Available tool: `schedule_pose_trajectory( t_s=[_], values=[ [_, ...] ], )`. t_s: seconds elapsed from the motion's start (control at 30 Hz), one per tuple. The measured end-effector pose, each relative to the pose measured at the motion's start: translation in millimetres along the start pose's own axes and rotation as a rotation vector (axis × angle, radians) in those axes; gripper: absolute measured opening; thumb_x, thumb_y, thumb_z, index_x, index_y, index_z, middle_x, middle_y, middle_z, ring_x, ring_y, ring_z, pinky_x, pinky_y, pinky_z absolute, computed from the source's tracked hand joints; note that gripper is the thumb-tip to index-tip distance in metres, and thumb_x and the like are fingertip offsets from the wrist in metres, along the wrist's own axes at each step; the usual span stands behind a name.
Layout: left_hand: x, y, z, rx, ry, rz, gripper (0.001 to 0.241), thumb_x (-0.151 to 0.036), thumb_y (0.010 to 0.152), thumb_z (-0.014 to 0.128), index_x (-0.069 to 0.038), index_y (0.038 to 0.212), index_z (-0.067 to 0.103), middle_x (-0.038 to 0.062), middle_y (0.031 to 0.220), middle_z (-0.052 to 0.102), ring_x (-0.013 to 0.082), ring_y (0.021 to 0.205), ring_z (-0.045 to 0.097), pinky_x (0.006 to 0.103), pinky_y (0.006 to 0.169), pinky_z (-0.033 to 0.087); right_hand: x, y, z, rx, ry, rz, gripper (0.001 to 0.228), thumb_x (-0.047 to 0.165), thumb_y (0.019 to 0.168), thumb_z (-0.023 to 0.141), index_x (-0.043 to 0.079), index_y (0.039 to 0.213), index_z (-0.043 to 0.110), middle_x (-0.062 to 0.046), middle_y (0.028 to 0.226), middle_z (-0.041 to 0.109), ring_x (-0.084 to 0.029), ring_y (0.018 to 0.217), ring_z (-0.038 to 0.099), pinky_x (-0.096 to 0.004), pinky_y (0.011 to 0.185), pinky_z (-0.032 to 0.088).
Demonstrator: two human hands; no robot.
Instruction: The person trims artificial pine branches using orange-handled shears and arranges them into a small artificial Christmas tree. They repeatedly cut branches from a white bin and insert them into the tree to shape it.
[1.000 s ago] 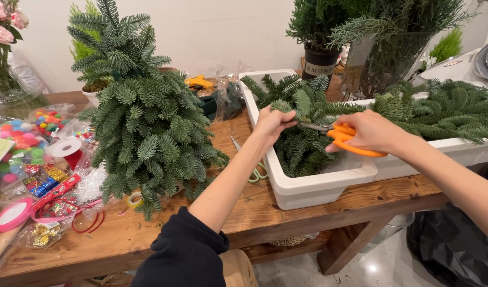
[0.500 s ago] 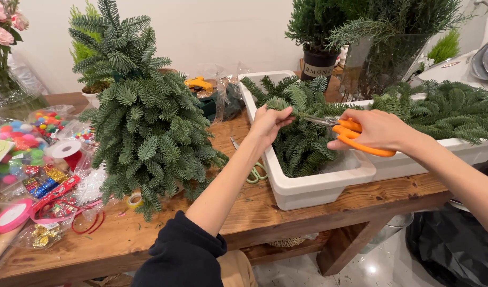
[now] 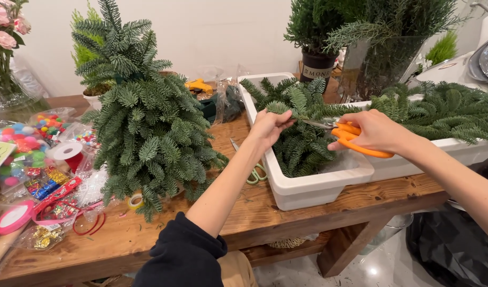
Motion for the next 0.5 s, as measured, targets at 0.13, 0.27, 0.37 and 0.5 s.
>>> schedule_pose_trajectory(
  t_s=[0.13,0.27,0.37,0.5],
  values=[
    [3.1,5.2,-6.1,-0.001,-0.023,-0.009,0.113,0.017,0.079,0.064,-0.005,0.155,-0.017,0.027,0.116,0.061,0.0273,0.102,0.063,0.0395,0.095,0.058,-6.6,3.9,4.5,-0.022,-0.030,-0.001,0.051,0.058,0.068,0.081,0.012,0.088,0.071,-0.005,0.061,0.065,-0.018,0.059,0.051,-0.029,0.063,0.037],
    [-2.7,3.7,-7.2,0.022,-0.030,-0.003,0.115,0.018,0.079,0.063,-0.008,0.155,-0.019,0.028,0.116,0.060,0.0273,0.101,0.063,0.0394,0.096,0.057,-5.6,0.7,-1.0,0.053,-0.043,0.028,0.055,0.057,0.068,0.082,0.013,0.097,0.067,-0.004,0.069,0.068,-0.019,0.064,0.056,-0.027,0.066,0.039],
    [-10.7,-1.4,-7.6,0.054,-0.060,0.015,0.116,0.022,0.078,0.061,-0.008,0.155,-0.021,0.029,0.115,0.058,0.0280,0.100,0.063,0.0417,0.098,0.056,0.2,-7.3,-7.3,0.101,-0.009,0.074,0.055,0.057,0.070,0.078,0.015,0.101,0.064,-0.002,0.080,0.070,-0.018,0.069,0.060,-0.028,0.070,0.042],
    [-10.2,0.8,-11.4,0.119,-0.033,0.034,0.111,0.024,0.077,0.060,-0.002,0.154,-0.016,0.027,0.108,0.058,0.0286,0.099,0.063,0.0433,0.100,0.055,3.7,-10.0,-10.9,0.094,0.016,0.097,0.052,0.058,0.074,0.072,0.017,0.104,0.063,-0.001,0.089,0.072,-0.019,0.075,0.063,-0.029,0.072,0.042]
  ],
)
Point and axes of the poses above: each hand's wrist, its own y-axis towards the middle knuckle, its own z-axis out of the palm, x = y × z, the point moved 1 cm from there along y, towards the middle knuckle
